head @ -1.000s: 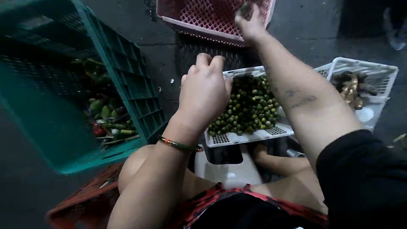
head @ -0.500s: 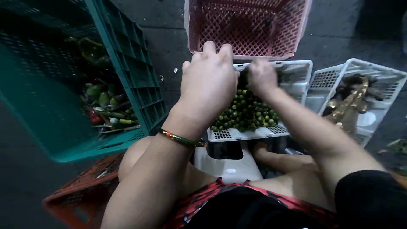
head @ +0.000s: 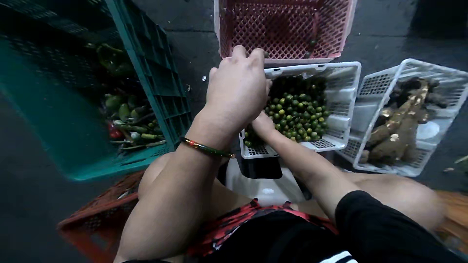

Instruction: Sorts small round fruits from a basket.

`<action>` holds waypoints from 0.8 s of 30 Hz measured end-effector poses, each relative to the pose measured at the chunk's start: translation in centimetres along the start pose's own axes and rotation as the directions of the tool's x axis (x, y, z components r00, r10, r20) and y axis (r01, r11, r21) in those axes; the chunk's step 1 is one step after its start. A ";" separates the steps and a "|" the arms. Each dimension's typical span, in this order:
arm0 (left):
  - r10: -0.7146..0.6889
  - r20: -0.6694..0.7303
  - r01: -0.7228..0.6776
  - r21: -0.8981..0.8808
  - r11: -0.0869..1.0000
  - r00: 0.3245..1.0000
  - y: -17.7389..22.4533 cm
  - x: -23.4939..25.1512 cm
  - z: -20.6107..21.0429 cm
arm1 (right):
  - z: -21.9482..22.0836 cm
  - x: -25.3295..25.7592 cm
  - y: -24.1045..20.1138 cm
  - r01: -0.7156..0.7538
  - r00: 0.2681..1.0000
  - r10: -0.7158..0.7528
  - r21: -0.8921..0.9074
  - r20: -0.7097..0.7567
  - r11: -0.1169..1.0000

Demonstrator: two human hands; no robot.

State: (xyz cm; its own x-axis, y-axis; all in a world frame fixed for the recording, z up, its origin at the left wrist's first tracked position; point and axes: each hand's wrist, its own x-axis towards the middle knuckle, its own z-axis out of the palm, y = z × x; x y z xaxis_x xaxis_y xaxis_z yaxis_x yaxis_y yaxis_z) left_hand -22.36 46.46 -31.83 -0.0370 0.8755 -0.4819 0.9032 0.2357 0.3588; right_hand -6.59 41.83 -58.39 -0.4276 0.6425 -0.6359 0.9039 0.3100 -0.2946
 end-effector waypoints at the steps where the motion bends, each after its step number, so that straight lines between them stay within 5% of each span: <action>1: 0.005 -0.002 -0.005 -0.006 1.000 1.000 -0.1 -0.1 0.0 | 0.6 0.2 0.0 0.000 1.000 0.000 -0.007 -0.002 1.000; 4: 0.006 0.027 -0.005 -0.011 1.000 1.000 -0.8 0.2 0.0 | 0.0 0.8 0.2 -0.061 0.997 0.058 0.068 0.049 0.996; 7: -0.017 0.049 0.018 -0.011 1.000 0.999 -1.6 0.5 0.2 | -6.2 0.9 1.0 -0.091 0.993 0.054 0.374 0.106 0.923; 9: -0.032 0.064 0.032 -0.013 0.999 0.997 -1.9 0.7 0.6 | -12.0 0.9 2.4 -0.017 1.000 0.022 0.564 -0.001 0.825; 13: -0.023 0.114 0.022 0.012 1.000 0.993 -1.5 1.5 2.1 | -19.0 0.9 6.3 0.028 0.942 0.249 0.791 -0.225 0.611; 15: -0.015 0.127 0.012 0.020 1.000 0.992 -1.1 1.8 2.7 | -16.7 -0.2 8.4 -0.038 0.914 0.296 0.669 -0.276 0.742; 17: 0.005 0.140 -0.007 0.015 1.000 0.990 -0.7 2.4 3.1 | -11.6 -2.1 9.7 -0.147 0.964 0.223 0.405 -0.147 0.902; 20: 0.081 0.153 -0.070 -0.073 0.995 0.985 -0.5 3.5 5.1 | -2.5 -4.6 11.1 -0.136 0.991 0.137 0.021 -0.010 0.990; 22: 0.100 0.162 -0.069 -0.187 0.980 0.982 -0.1 4.2 8.9 | 0.9 -5.8 12.3 -0.089 0.990 0.086 -0.023 -0.110 0.996; 24: 0.082 0.236 -0.032 -0.205 0.978 0.968 0.7 4.5 14.2 | 1.4 -6.4 13.3 -0.099 0.961 0.128 0.126 -0.247 0.987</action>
State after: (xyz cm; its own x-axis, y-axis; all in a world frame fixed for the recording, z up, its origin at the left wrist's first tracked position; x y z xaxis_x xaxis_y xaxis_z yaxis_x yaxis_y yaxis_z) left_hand -15.80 44.58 -45.09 0.1389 0.7672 -0.6263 0.7972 0.2886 0.5303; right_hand 8.17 40.88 -59.26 -0.2970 0.8298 -0.4725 0.9356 0.1538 -0.3179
